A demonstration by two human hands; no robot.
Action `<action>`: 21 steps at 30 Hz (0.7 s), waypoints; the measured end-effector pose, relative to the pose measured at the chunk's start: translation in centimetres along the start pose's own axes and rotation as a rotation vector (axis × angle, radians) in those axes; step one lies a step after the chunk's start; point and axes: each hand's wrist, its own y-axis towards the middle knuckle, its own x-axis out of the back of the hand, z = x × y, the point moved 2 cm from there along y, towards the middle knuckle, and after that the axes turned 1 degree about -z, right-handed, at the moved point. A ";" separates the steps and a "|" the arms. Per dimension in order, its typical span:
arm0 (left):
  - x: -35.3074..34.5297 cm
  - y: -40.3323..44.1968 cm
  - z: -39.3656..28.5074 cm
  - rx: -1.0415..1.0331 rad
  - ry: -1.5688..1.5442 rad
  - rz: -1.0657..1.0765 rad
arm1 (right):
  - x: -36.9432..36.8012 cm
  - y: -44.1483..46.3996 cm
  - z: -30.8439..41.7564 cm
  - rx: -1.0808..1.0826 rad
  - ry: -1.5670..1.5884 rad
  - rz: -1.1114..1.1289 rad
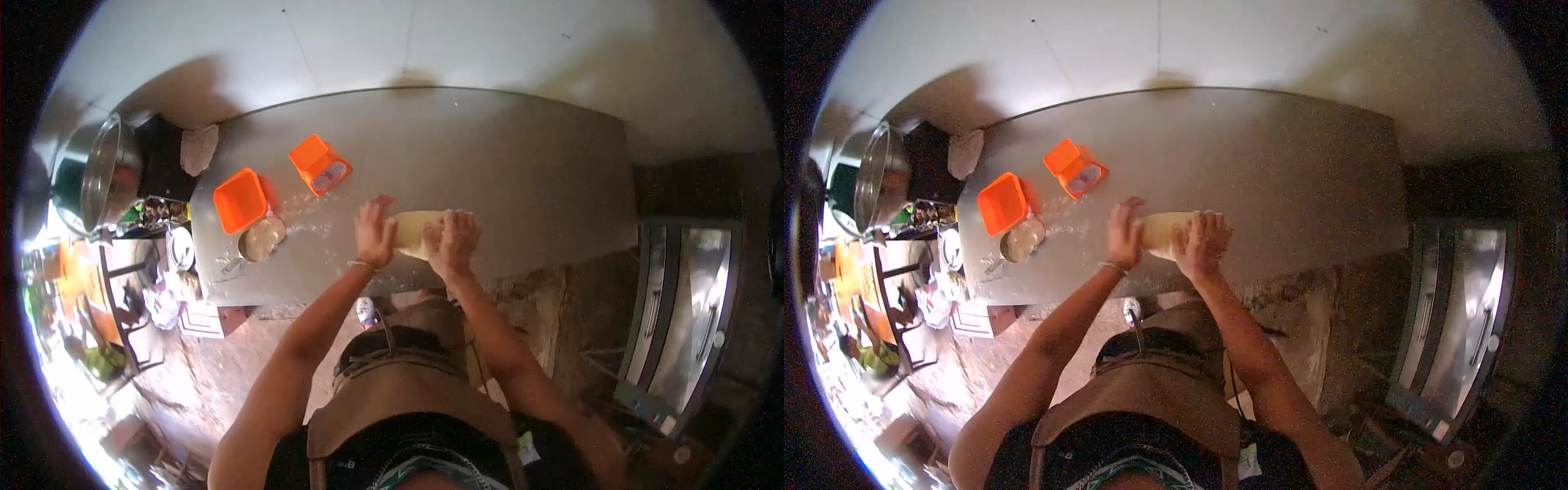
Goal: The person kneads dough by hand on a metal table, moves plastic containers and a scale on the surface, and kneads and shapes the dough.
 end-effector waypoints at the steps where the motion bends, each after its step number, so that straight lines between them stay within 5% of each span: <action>1: -1.6 -2.7 1.1 -0.010 -0.002 0.024 | -2.6 -2.9 0.6 -0.024 -0.003 -0.009; 4: -6.7 -7.0 1.2 -0.137 -0.052 0.081 | -8.1 -7.9 -1.0 0.022 -0.367 -0.163; 6: -7.5 -8.4 -0.6 -0.215 0.048 0.154 | -7.2 -8.1 -2.1 0.060 -0.113 -0.127; 13: -11.3 2.6 -2.0 -0.257 0.269 0.199 | -6.6 1.6 -6.4 -0.048 -0.023 -0.131; 16: -13.3 7.3 -0.9 -0.188 0.368 0.225 | -8.6 6.9 -9.5 -0.032 -0.040 -0.037; 21: -17.6 20.2 0.2 0.068 0.417 0.145 | -13.0 21.1 -14.8 -0.294 -0.081 0.234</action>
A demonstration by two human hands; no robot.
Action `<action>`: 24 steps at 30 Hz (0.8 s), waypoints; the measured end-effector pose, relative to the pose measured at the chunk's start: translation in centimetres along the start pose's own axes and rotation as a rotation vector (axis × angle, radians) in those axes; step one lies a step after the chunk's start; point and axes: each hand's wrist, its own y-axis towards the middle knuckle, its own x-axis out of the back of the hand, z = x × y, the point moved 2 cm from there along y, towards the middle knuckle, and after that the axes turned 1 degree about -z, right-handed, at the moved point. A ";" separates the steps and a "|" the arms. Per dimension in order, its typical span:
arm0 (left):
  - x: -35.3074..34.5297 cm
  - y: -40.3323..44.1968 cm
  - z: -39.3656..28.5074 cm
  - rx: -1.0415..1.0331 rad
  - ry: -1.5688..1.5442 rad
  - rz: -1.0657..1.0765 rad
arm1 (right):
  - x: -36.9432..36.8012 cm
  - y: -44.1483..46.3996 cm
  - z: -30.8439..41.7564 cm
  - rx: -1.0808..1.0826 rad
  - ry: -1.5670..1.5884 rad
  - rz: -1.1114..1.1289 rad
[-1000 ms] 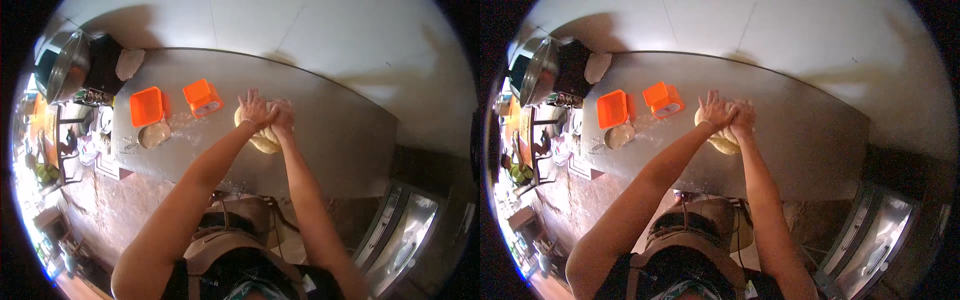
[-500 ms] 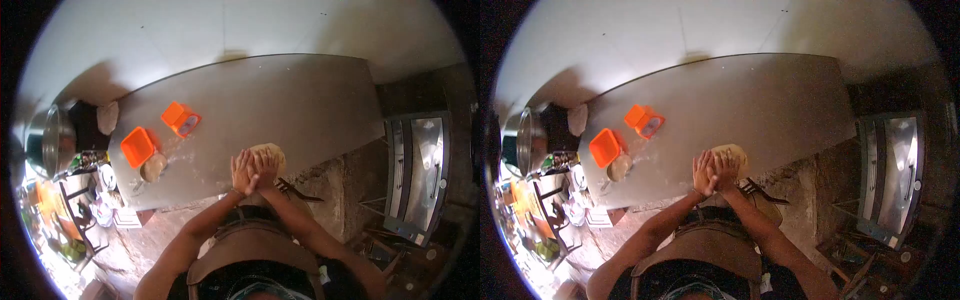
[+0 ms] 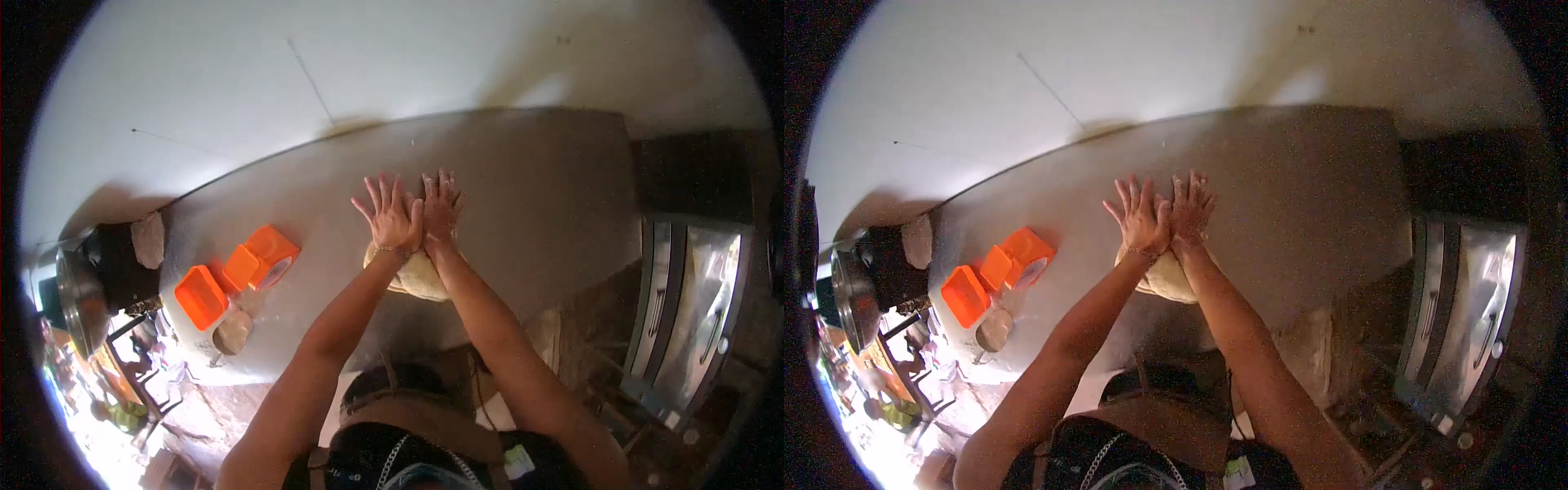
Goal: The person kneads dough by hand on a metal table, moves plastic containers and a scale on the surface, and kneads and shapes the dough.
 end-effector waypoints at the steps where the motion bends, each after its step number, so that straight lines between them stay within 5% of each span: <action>1: -0.2 3.1 -0.8 0.040 0.103 -0.032 | -0.4 2.9 0.0 0.009 -0.131 -0.030; 12: -0.6 2.7 -1.3 -0.001 0.197 0.032 | -0.9 2.3 -0.7 0.109 -0.309 -0.107; 14: 0.7 -0.9 -1.2 -0.030 0.166 0.129 | 1.0 -3.4 -0.3 0.091 -0.110 -0.004; 16: 2.5 -5.2 -0.9 -0.043 -0.038 0.449 | 5.5 -9.3 1.3 0.102 -0.054 0.145; 18: 4.5 -11.0 -0.7 -0.164 -0.012 0.360 | 6.6 -15.7 2.2 0.125 0.002 0.297; 24: 7.8 -25.0 2.7 -0.497 -0.049 0.203 | 4.1 -30.7 1.7 0.465 -0.041 -0.256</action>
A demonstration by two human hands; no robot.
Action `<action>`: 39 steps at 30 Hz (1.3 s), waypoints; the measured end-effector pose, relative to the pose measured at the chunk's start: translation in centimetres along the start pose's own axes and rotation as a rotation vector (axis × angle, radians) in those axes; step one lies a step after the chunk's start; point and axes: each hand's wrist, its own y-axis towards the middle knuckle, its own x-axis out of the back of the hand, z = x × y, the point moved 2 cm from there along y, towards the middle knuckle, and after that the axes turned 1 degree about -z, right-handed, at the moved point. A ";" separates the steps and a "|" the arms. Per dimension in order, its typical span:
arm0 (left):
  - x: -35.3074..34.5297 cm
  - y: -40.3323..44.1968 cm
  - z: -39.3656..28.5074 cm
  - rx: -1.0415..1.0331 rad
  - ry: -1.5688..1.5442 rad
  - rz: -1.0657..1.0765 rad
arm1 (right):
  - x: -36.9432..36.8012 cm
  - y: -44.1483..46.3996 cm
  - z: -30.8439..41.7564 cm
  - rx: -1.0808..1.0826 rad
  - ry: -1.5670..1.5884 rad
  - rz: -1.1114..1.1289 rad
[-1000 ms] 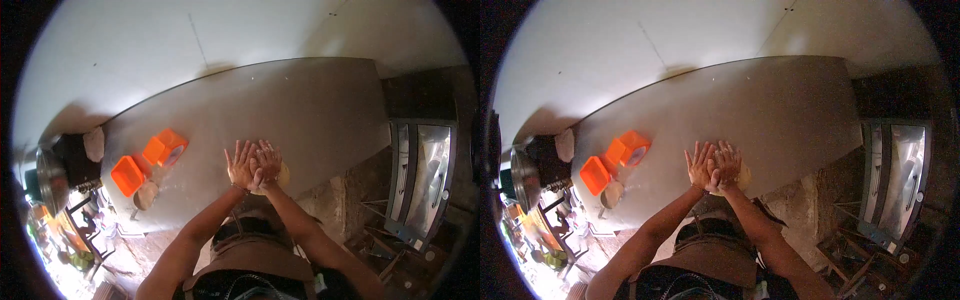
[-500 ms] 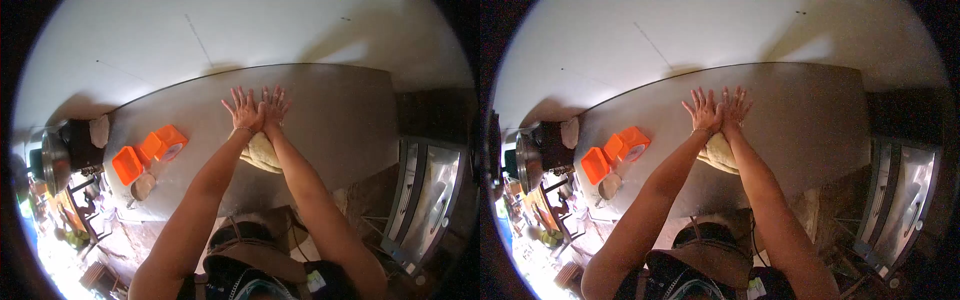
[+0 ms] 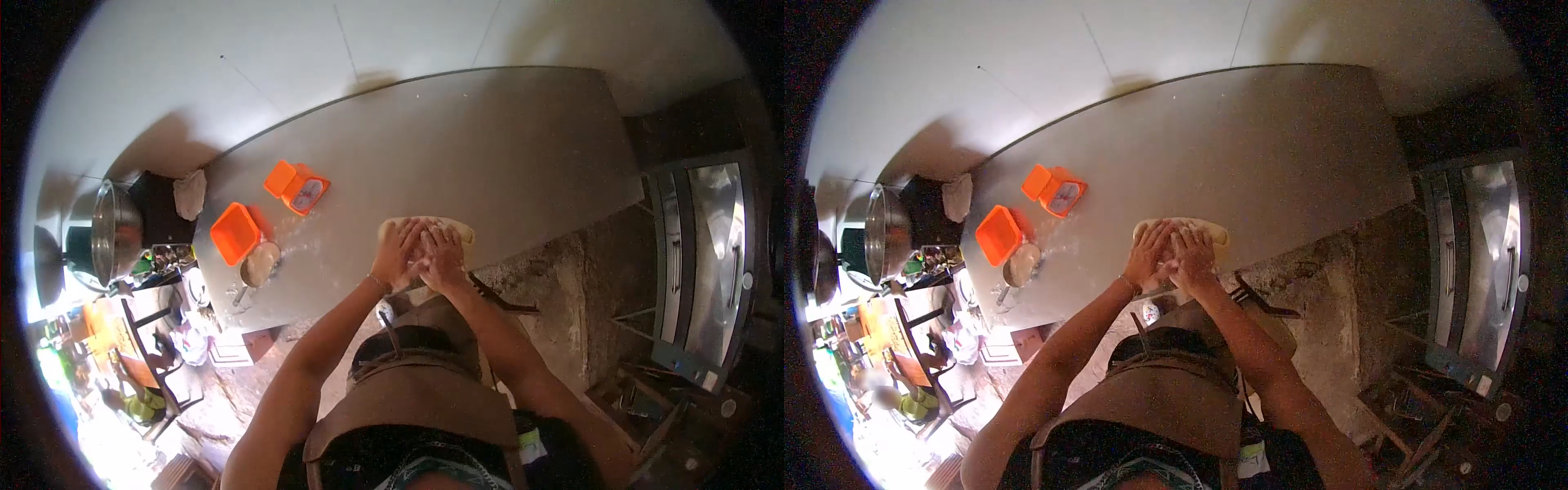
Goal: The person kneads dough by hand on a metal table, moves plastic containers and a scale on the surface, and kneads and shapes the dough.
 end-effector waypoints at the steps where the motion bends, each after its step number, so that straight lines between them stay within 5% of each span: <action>1: 0.5 -0.8 -0.2 -0.053 -0.038 -0.019 | 0.1 -0.8 0.2 0.020 0.039 -0.066; 3: 0.8 -1.1 -0.6 -0.115 -0.090 -0.024 | 0.8 -1.1 1.0 0.023 0.069 -0.126; 5: 0.7 1.2 -0.4 -0.011 -0.092 0.109 | 0.4 1.1 0.8 -0.339 0.162 0.300; 9: -0.6 3.7 -0.7 0.053 0.019 0.190 | -0.9 1.8 -0.7 -0.425 0.075 0.361; 11: -3.4 1.8 -0.4 -0.032 0.044 0.064 | -3.8 -0.7 -2.0 -0.210 0.125 -0.367; 12: -4.2 2.1 0.1 -0.025 0.044 0.050 | -4.8 -0.6 -3.1 -0.194 0.125 -0.365; 18: -4.6 7.8 3.4 -0.005 0.008 -0.002 | -6.5 4.5 -6.7 -0.207 -0.128 0.075; 22: -4.4 12.9 4.6 0.078 0.052 0.051 | -7.5 8.6 -9.7 -0.204 -0.126 0.083; 24: -5.4 16.1 6.6 0.212 0.170 0.041 | -6.7 12.7 -11.0 -0.314 -0.148 0.298; 29: -2.8 24.3 7.4 0.415 0.251 -0.030 | -6.5 21.6 -14.5 -0.426 -0.064 0.278; 34: -4.2 22.0 7.2 0.408 0.290 -0.077 | -5.8 18.6 -13.3 -0.421 -0.054 0.161; 36: -5.0 18.4 6.5 0.284 0.312 0.101 | -4.7 14.9 -10.7 -0.386 -0.109 0.335; 39: -2.9 10.5 2.0 0.154 0.175 0.058 | -2.0 8.1 -6.9 -0.307 0.020 0.335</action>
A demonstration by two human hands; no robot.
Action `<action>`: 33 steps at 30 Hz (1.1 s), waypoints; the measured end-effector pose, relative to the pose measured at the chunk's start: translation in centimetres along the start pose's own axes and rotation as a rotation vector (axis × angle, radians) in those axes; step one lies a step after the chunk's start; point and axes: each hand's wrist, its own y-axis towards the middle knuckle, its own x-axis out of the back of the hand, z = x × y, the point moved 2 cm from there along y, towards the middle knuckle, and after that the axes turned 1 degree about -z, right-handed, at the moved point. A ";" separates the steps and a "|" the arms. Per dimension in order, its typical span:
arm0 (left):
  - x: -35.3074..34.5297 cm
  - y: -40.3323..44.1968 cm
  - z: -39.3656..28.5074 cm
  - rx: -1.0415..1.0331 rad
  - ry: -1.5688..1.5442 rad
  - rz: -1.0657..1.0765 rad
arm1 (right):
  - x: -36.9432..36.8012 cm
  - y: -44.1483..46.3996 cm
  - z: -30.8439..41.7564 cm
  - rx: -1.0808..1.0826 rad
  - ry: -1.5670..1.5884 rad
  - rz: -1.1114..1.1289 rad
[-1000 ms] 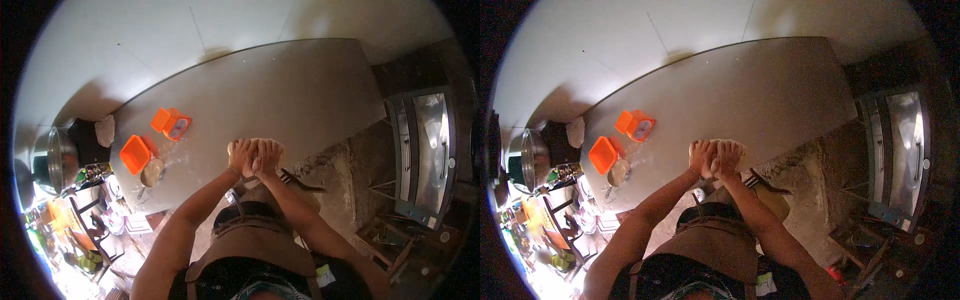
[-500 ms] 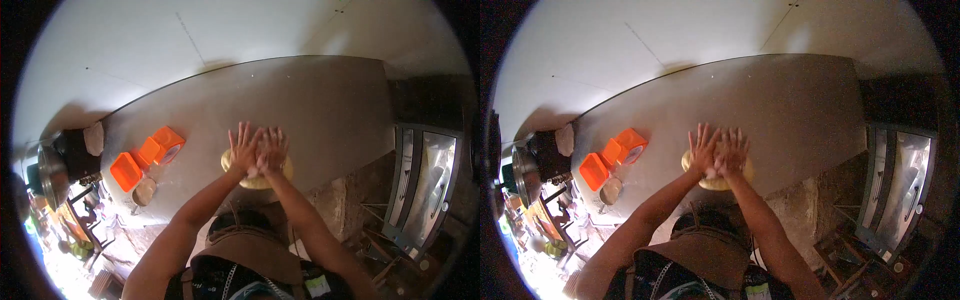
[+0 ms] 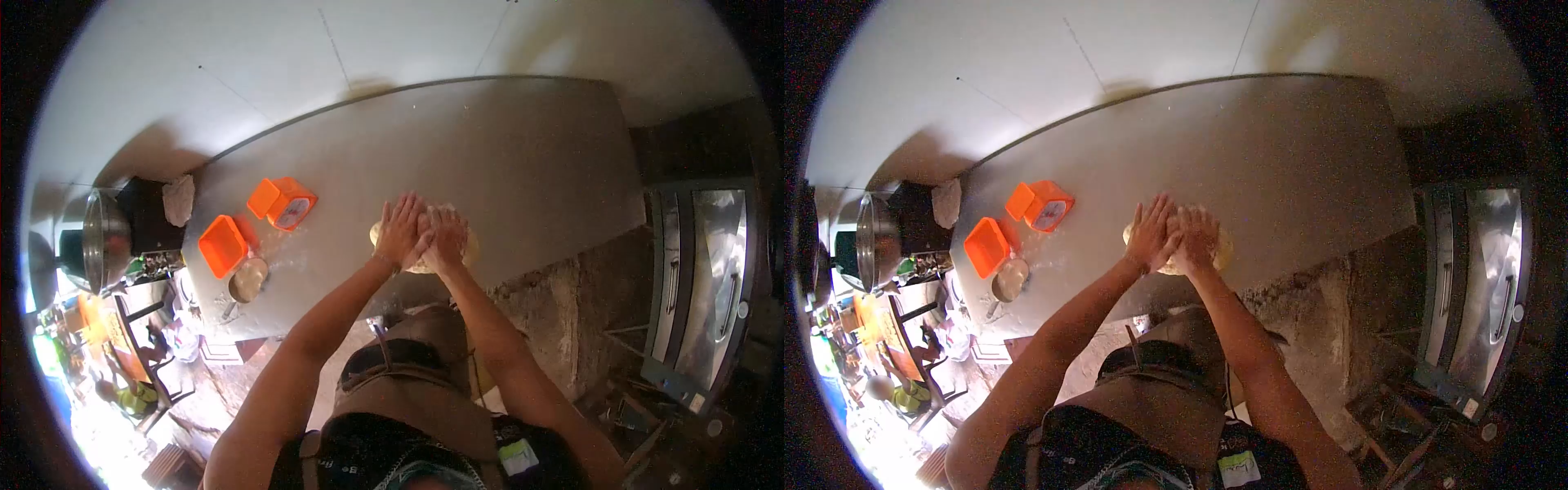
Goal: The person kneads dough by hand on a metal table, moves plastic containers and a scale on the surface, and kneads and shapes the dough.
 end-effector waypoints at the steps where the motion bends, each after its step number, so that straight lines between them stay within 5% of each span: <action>1: 0.8 -2.8 -0.4 -0.006 0.002 0.009 | 0.5 -2.4 -0.3 -0.009 0.005 0.001; 3: 2.7 -7.2 -0.4 -0.170 -0.250 0.044 | 2.6 -6.2 -2.2 0.327 0.499 -0.105; 4: 3.0 -8.4 0.9 -0.172 -0.248 0.039 | 3.1 -6.6 -3.8 0.331 0.497 -0.109; 6: 1.6 -11.0 4.1 -0.013 -0.425 -0.044 | 2.8 -7.0 -8.0 -0.290 0.984 -0.315; 7: -0.2 -11.0 4.4 -0.013 -0.425 -0.046 | 1.4 -5.7 -9.5 -0.415 1.012 -0.421; 9: -2.9 -9.1 4.9 0.430 -0.453 -0.181 | -4.8 -1.8 -10.5 -0.347 0.674 -0.472; 11: -1.4 -6.9 1.8 0.457 -0.554 -0.292 | -6.5 -0.6 -9.1 -0.329 0.712 -0.433; 12: -0.2 -6.3 0.5 0.485 -0.531 -0.324 | -4.5 -1.1 -7.0 -0.484 1.350 -0.169; 15: 1.0 -7.2 0.4 0.407 -0.588 -0.438 | 3.8 -5.5 -1.9 -0.294 1.364 -0.278; 17: 1.0 -8.6 1.6 0.359 -1.364 -0.426 | 5.2 -8.7 0.8 -0.117 1.108 -0.416; 19: 1.3 -9.7 2.8 0.352 -1.558 -0.465 | 3.3 -12.9 1.3 0.046 0.854 -0.521; 21: 1.9 -9.9 4.3 0.392 -0.919 -0.466 | -2.4 -15.3 -0.8 0.088 0.653 -0.276; 23: 0.8 -10.6 3.7 0.410 -0.966 -0.440 | -2.0 -16.5 1.4 0.185 0.498 -0.316; 25: 0.6 -10.7 2.4 0.021 -0.473 -0.413 | -3.0 -14.8 3.9 0.286 0.352 -0.357; 27: 0.7 -10.8 1.6 -0.046 -0.313 -0.325 | -4.9 -10.8 4.7 0.142 0.238 -0.630; 31: -0.4 -7.5 1.6 -0.016 -0.023 -0.083 | -5.7 -5.6 2.6 0.106 0.076 -0.456; 33: -0.1 -4.9 1.4 0.019 -0.019 -0.131 | -5.6 -2.6 1.4 0.070 0.090 -0.476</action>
